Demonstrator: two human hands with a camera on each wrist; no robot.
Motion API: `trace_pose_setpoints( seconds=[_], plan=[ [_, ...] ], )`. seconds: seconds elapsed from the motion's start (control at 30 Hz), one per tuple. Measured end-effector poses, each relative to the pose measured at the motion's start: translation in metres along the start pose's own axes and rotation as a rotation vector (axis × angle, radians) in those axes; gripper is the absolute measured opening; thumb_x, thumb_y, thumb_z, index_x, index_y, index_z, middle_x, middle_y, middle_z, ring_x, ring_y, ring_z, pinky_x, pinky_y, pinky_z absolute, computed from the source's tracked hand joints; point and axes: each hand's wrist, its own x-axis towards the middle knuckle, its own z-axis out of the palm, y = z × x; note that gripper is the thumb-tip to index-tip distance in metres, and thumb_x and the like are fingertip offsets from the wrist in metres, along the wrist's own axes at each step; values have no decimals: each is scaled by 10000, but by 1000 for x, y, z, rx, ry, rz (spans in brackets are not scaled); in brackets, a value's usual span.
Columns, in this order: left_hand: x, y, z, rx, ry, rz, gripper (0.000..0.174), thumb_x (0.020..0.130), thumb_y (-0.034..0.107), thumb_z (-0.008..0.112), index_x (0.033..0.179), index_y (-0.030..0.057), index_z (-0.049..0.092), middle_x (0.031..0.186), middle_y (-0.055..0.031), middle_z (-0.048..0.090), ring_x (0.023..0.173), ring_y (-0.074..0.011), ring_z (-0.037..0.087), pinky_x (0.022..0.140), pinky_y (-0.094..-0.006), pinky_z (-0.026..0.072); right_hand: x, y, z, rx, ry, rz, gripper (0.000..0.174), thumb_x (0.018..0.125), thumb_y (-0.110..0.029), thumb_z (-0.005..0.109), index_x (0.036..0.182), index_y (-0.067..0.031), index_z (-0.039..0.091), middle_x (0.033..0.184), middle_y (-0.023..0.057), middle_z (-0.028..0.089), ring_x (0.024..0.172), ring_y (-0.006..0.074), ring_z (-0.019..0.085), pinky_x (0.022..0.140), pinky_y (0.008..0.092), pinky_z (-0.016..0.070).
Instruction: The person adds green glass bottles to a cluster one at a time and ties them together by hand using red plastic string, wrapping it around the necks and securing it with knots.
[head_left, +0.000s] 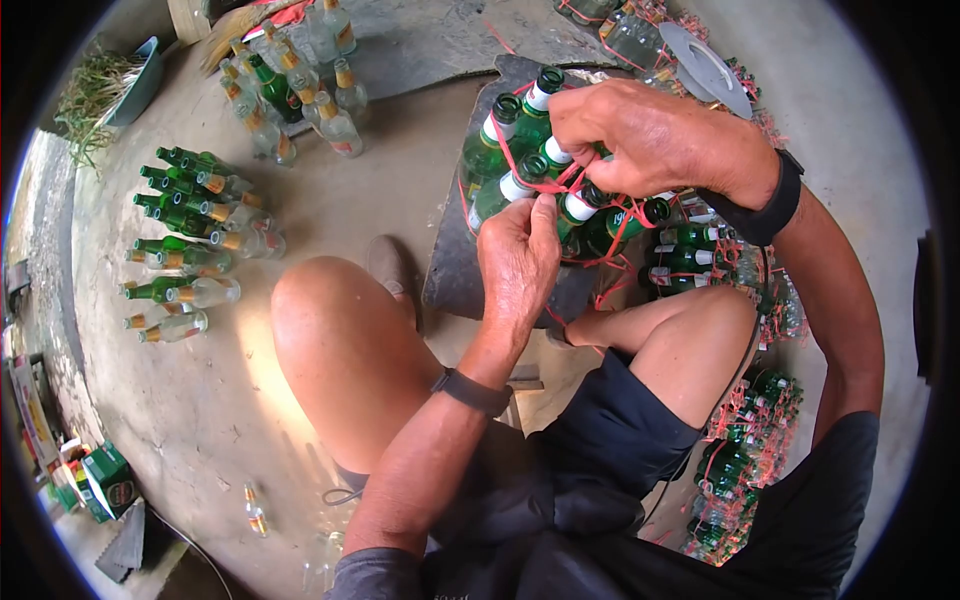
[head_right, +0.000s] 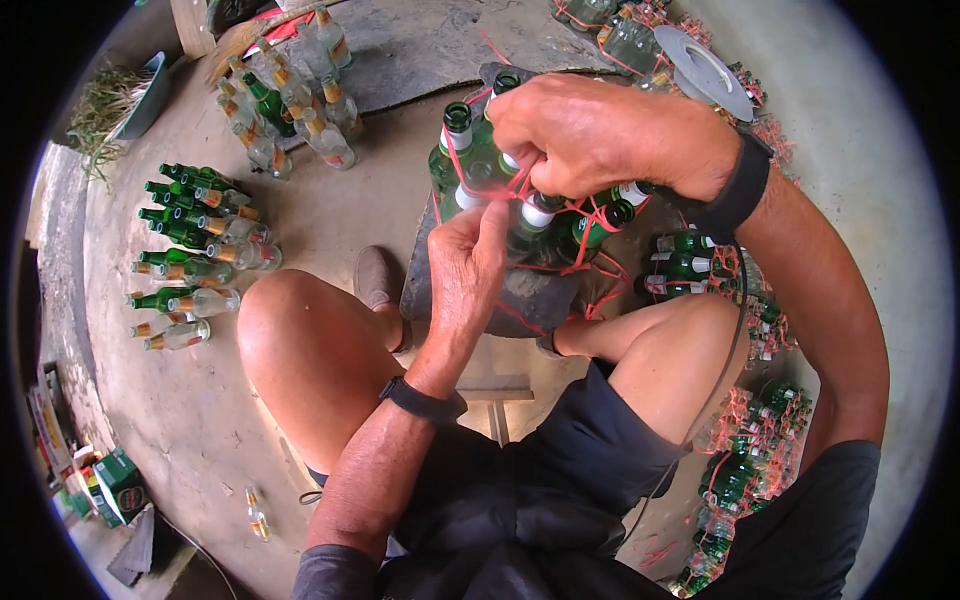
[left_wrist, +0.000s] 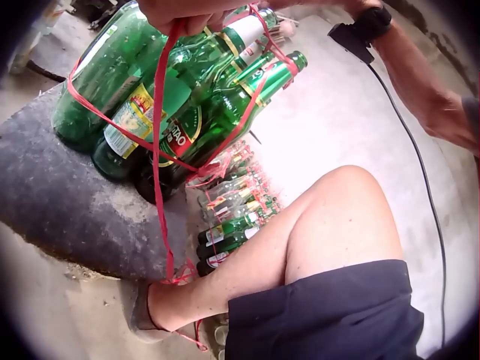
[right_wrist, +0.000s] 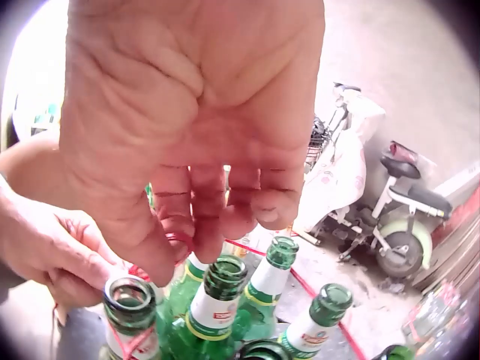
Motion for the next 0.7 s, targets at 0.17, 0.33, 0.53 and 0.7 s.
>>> trace_pose_setpoints(
  seconds=[0.17,0.33,0.53,0.7],
  plan=[
    [0,-3,4,27,52,-11,427,1093,239,641,805,-74,670,554,-118,511,558,-113,440,525,-409,413,-6,-1,5,437,-38,173,168,822,-76,739,803,12,597,706,45,521,641,144,523,588,356,419],
    [-3,5,5,-29,65,-12,369,1089,217,645,895,-82,741,596,-94,612,584,-92,479,540,-377,440,-7,1,3,413,-36,186,233,842,-134,773,797,10,595,682,112,629,634,260,621,624,416,486],
    [-4,14,4,-73,30,-37,322,1092,188,640,987,-84,776,646,-44,649,625,-65,503,551,-339,445,-8,-4,-15,-82,-30,151,285,847,-237,777,831,6,629,724,203,636,717,439,635,656,529,473],
    [-4,18,1,-61,8,-28,318,1094,184,639,1000,-88,776,652,-37,646,632,-61,499,554,-328,445,-10,2,-12,-115,47,146,215,879,-202,733,850,-3,655,747,209,649,792,453,660,709,547,478]
  ],
)
